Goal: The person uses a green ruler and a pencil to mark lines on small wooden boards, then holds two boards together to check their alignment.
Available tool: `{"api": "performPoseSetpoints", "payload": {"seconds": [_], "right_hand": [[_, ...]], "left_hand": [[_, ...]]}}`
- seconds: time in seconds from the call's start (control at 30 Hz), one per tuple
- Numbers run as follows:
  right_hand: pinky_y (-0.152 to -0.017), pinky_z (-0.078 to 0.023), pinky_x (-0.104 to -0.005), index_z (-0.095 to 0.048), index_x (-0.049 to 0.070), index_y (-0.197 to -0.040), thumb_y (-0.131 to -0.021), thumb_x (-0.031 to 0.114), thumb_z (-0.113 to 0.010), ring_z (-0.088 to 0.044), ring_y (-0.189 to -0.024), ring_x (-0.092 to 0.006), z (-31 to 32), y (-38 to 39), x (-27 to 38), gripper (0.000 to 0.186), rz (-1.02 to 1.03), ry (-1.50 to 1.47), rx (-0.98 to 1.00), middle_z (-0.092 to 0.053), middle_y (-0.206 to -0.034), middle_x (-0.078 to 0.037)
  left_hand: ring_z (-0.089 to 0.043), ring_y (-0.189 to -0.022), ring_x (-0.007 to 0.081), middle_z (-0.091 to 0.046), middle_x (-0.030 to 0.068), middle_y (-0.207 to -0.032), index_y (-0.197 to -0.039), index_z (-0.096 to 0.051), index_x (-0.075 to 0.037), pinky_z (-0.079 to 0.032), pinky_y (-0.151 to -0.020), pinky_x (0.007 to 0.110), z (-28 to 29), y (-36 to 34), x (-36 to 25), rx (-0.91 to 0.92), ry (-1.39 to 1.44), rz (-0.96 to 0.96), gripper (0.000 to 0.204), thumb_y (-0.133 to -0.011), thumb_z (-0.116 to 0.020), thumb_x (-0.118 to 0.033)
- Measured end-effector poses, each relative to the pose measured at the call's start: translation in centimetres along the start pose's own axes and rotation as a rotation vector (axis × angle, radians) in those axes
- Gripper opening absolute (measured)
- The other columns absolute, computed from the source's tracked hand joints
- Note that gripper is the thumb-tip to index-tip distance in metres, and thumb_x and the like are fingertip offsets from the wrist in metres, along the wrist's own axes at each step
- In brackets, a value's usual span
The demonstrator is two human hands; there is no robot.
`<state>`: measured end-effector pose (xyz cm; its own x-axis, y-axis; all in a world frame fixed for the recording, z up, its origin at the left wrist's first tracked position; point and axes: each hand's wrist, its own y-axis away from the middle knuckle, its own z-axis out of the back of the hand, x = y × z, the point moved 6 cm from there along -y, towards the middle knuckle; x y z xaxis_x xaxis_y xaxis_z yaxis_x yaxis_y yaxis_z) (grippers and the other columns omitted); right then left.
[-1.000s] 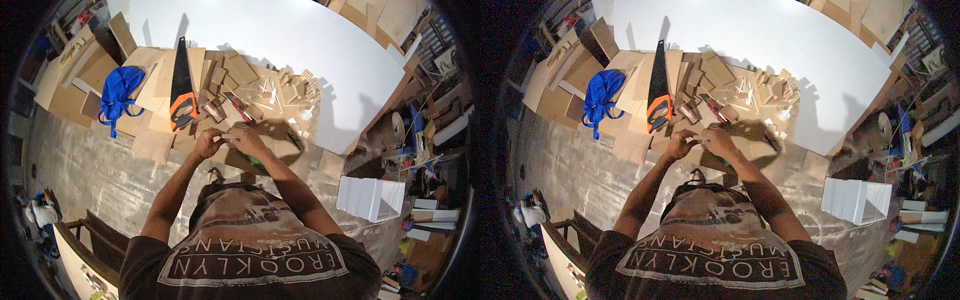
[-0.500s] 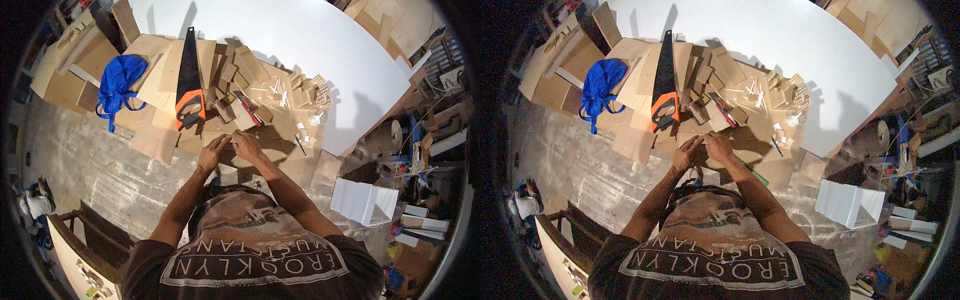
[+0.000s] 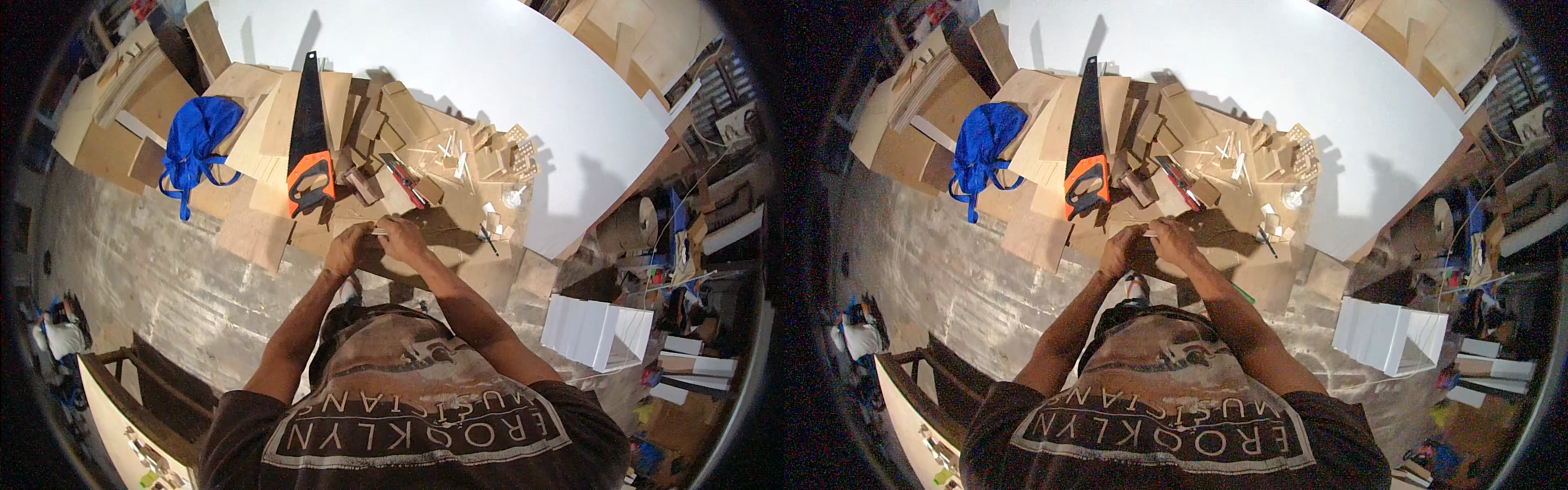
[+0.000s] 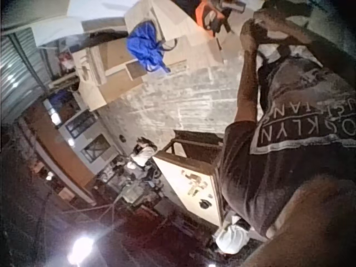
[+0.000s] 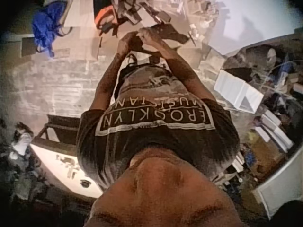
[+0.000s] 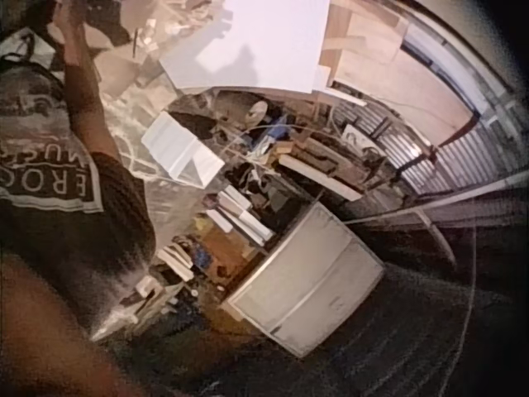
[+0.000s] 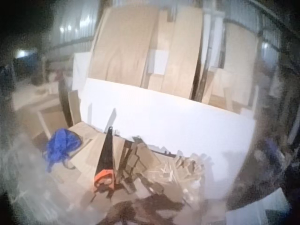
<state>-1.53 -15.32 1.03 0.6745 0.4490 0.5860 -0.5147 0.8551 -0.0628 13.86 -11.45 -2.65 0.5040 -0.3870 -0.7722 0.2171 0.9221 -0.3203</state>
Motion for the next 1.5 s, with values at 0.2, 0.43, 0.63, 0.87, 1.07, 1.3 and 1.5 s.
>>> {"api": "performPoseSetpoints", "payload": {"seconds": [0.2,0.43,0.63,0.87,1.07,1.3,1.5], "right_hand": [[-0.08,-0.053,-0.0506,-0.063,0.003,-0.1,-0.082,0.01,-0.073,-0.067,-0.096,-0.043,-0.1,-0.5,-0.4,0.022,-0.011,-0.068,0.004,-0.068,-0.102,-0.022],[-0.083,-0.053,-0.0524,-0.063,0.004,-0.107,-0.085,0.008,-0.07,-0.066,-0.097,-0.0437,-0.5,0.2,-0.1,0.024,-0.01,-0.033,0.016,-0.067,-0.104,-0.022],[-0.085,-0.053,-0.0522,-0.063,0.001,-0.11,-0.086,0.01,-0.069,-0.067,-0.097,-0.0431,0.2,-0.4,0.6,0.027,-0.02,-0.003,0.066,-0.067,-0.103,-0.021],[-0.081,-0.053,-0.0528,-0.063,0.001,-0.103,-0.083,0.011,-0.069,-0.067,-0.093,-0.0439,-0.7,-0.3,-0.6,0.023,-0.045,0.073,0.042,-0.068,-0.098,-0.023],[-0.078,-0.051,-0.0541,-0.061,0.0,-0.101,-0.083,0.013,-0.07,-0.066,-0.09,-0.0455,-1.5,-0.7,-0.8,0.024,-0.021,0.038,0.07,-0.067,-0.094,-0.024],[-0.079,-0.052,-0.0518,-0.062,0.001,-0.097,-0.081,0.012,-0.07,-0.067,-0.09,-0.0411,-1.2,-1.0,-1.6,0.02,0.084,0.099,-0.057,-0.067,-0.089,-0.02],[-0.087,-0.054,-0.0486,-0.067,0.0,-0.088,-0.076,0.01,-0.068,-0.067,-0.094,-0.037,2.2,-2.2,2.3,0.015,0.111,0.052,0.058,-0.068,-0.097,-0.017]], "left_hand": [[-0.071,-0.098,0.0361,-0.072,0.0191,-0.107,-0.131,-0.063,-0.006,-0.055,-0.083,0.04,0.4,-1.6,0.9,0.131,0.098,0.132,0.053,-0.079,-0.072,-0.005],[-0.068,-0.094,0.0368,-0.071,0.0208,-0.106,-0.121,-0.067,-0.003,-0.054,-0.082,0.041,0.6,-1.4,0.7,0.147,0.157,0.16,0.048,-0.073,-0.073,-0.007],[-0.061,-0.105,0.0385,-0.065,0.0209,-0.116,-0.12,-0.068,-0.005,-0.049,-0.093,0.042,0.4,-1.7,1.8,0.201,0.089,0.115,0.049,-0.071,-0.074,-0.009],[-0.064,-0.101,0.0389,-0.067,0.0225,-0.111,-0.126,-0.066,-0.004,-0.05,-0.09,0.043,-0.4,-2.4,1.4,0.17,0.115,0.117,0.053,-0.074,-0.074,-0.011],[-0.066,-0.104,0.0377,-0.069,0.0222,-0.114,-0.128,-0.065,-0.004,-0.052,-0.092,0.043,0.1,-1.6,1.4,0.167,0.134,0.163,0.05,-0.079,-0.069,-0.008],[-0.066,-0.11,0.0343,-0.066,0.0179,-0.108,-0.13,-0.06,-0.002,-0.055,-0.087,0.038,-0.2,-0.3,-2.1,-0.115,0.138,0.072,0.043,-0.087,-0.062,0.001],[-0.063,-0.104,0.0362,-0.066,0.0193,-0.108,-0.116,-0.064,0.001,-0.051,-0.084,0.041,2.2,-1.2,0.4,-0.034,0.13,0.144,0.032,-0.084,-0.065,0.001]]}}
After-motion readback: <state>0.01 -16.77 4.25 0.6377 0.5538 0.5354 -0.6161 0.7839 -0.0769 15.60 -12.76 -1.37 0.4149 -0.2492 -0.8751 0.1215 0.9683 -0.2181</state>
